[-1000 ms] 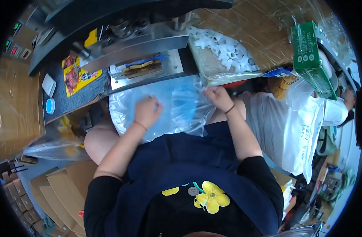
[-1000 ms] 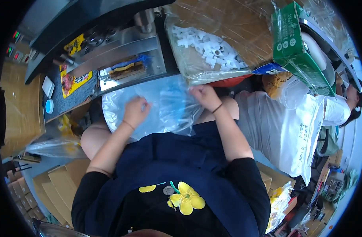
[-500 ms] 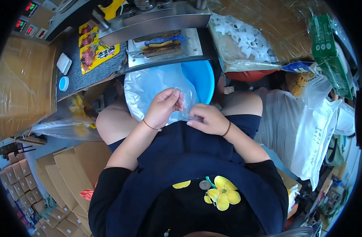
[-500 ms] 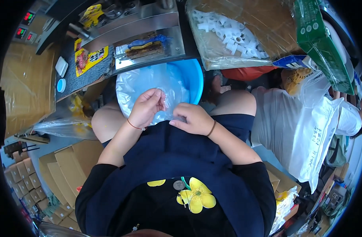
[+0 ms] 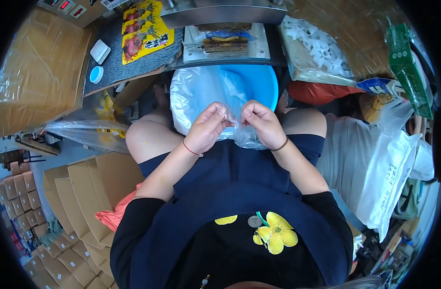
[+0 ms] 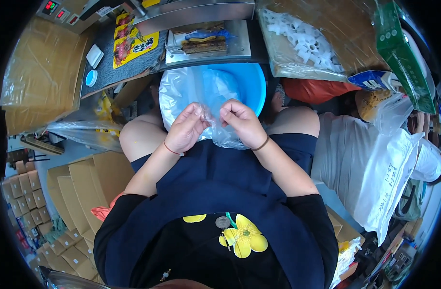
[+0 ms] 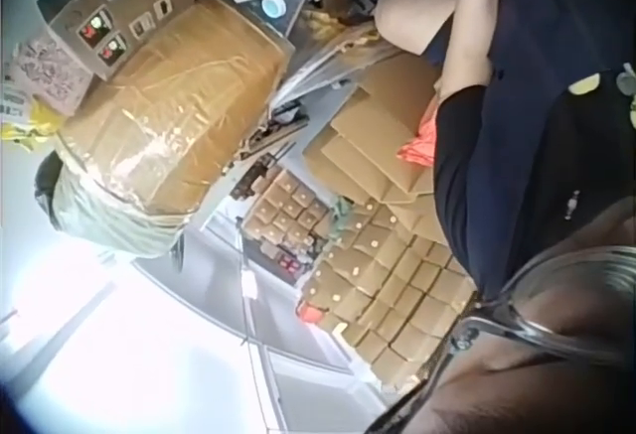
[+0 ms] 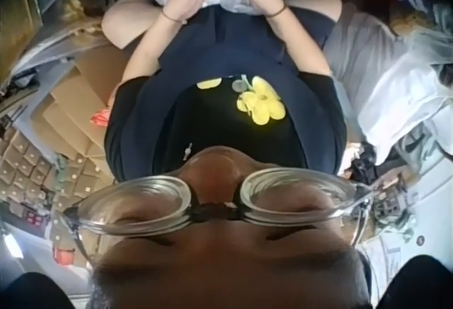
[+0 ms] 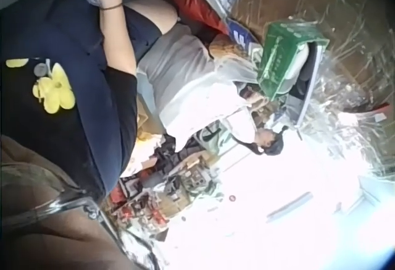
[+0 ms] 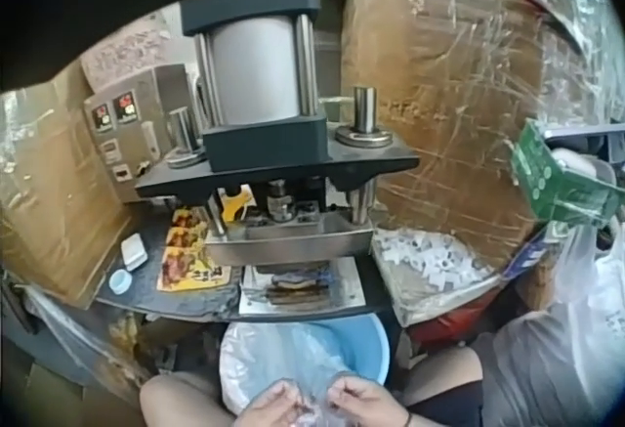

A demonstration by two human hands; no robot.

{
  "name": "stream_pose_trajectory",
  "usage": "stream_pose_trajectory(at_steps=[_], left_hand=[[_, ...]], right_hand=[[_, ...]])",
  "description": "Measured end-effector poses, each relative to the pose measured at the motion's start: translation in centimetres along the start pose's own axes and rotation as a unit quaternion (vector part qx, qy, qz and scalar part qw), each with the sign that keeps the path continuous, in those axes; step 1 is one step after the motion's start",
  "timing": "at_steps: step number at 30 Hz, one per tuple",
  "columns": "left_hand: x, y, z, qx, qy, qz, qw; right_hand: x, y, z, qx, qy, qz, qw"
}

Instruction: Packing individual snack pouches into larger plastic bags, sealing them, and placing them into a shipping box.

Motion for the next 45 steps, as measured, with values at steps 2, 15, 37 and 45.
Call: stream_pose_trajectory(at_steps=[2,15,37,45], left_hand=[[-0.2,0.3,-0.1,-0.004,0.002,0.007,1.000],[0.1,2.1,-2.0,0.213,0.026,-0.029,0.976],[6.3,16.2,13.1,0.780,0.181,0.203,0.563],[10.1,19.6,11.4,0.821,0.097,0.181,0.533]], right_hand=[[0.2,-0.9,-0.1,-0.006,-0.016,0.000,1.000],[0.5,-0.3,2.1,0.052,-0.052,0.004,0.997],[2.8,20.9,1.9,-0.805,0.051,0.168,0.567],[10.7,25.1,9.2,-0.745,-0.215,0.066,0.628]])
Point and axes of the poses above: each hand's wrist, its own x-axis towards the middle knuckle, its own y-axis out of the back of the hand, z = x × y, the point moved 1 cm from there along x, towards the middle knuckle, and after that the axes turned 3 degrees about -x, right-handed, at the moved point
